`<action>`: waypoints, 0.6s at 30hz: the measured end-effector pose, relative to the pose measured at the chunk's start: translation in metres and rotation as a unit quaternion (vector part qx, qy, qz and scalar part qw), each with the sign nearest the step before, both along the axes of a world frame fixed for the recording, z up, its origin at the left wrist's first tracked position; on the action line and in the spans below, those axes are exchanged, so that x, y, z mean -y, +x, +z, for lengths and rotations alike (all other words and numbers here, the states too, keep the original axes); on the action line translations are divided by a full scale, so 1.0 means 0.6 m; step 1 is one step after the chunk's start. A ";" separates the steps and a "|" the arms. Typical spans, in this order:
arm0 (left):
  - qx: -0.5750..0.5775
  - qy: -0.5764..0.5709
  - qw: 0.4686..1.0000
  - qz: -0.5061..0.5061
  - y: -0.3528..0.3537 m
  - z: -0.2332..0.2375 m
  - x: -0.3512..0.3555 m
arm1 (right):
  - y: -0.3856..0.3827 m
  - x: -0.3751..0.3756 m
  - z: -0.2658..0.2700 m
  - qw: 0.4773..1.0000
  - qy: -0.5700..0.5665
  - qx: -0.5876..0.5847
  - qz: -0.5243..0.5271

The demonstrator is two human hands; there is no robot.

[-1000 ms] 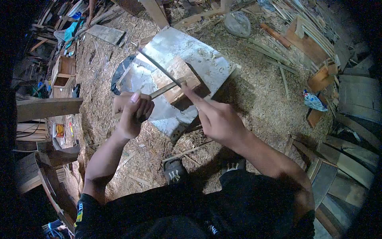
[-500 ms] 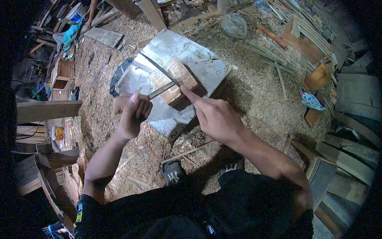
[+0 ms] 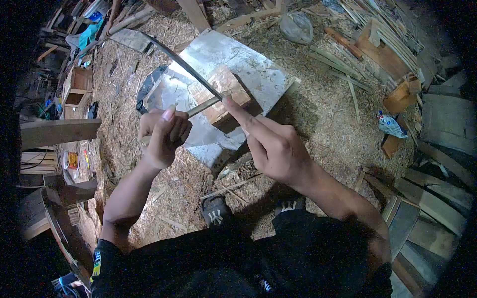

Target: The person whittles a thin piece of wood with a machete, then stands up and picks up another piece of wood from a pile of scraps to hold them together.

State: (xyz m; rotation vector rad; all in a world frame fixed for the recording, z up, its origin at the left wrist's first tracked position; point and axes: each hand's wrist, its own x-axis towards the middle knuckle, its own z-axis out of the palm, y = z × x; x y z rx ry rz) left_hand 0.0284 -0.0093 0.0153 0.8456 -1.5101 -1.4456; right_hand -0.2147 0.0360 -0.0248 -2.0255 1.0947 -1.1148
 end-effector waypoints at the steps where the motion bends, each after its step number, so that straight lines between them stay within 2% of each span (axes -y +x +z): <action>1: 0.000 0.000 1.000 0.002 0.001 0.000 -0.001 | 0.002 -0.002 -0.009 1.000 0.000 0.000 0.002; 3: 0.011 -0.004 1.000 -0.002 0.001 0.002 0.003 | 0.004 -0.004 -0.027 0.973 0.143 -0.181 -0.029; 4: 0.009 -0.007 1.000 -0.004 0.002 0.000 0.003 | -0.004 0.003 -0.025 0.970 0.187 -0.149 -0.033; 5: 0.002 -0.014 1.000 -0.011 0.006 -0.004 0.004 | -0.007 0.007 -0.020 0.971 0.183 -0.151 -0.037; 8: 0.005 -0.014 1.000 -0.008 0.005 -0.008 0.001 | -0.007 0.007 0.000 0.995 0.089 -0.020 -0.040; 9: 0.013 -0.018 1.000 -0.002 0.004 -0.008 0.002 | -0.001 0.007 -0.001 0.995 0.090 -0.020 -0.039; 11: 0.007 -0.008 1.000 0.002 0.002 -0.006 0.000 | 0.010 0.005 -0.004 0.997 -0.027 0.048 -0.052; 12: 0.001 -0.003 1.000 0.005 0.002 -0.004 0.000 | 0.008 0.001 -0.012 0.997 -0.027 0.049 -0.052; 13: 0.002 -0.005 1.000 0.004 0.003 -0.002 0.001 | 0.002 -0.003 -0.025 0.995 0.051 -0.074 -0.039; 14: -0.001 0.007 1.000 0.006 0.004 0.000 0.000 | -0.004 -0.004 -0.029 0.972 0.128 -0.197 -0.025; 15: -0.004 0.019 1.000 0.005 0.004 -0.001 0.000 | -0.007 0.000 -0.023 0.972 0.126 -0.198 -0.028; 17: 0.002 0.006 1.000 0.001 0.006 -0.008 0.001 | -0.010 0.010 -0.002 0.978 0.181 -0.103 -0.014; 18: 0.010 -0.005 1.000 -0.002 0.008 -0.010 0.001 | -0.007 0.009 0.003 0.978 0.182 -0.102 -0.014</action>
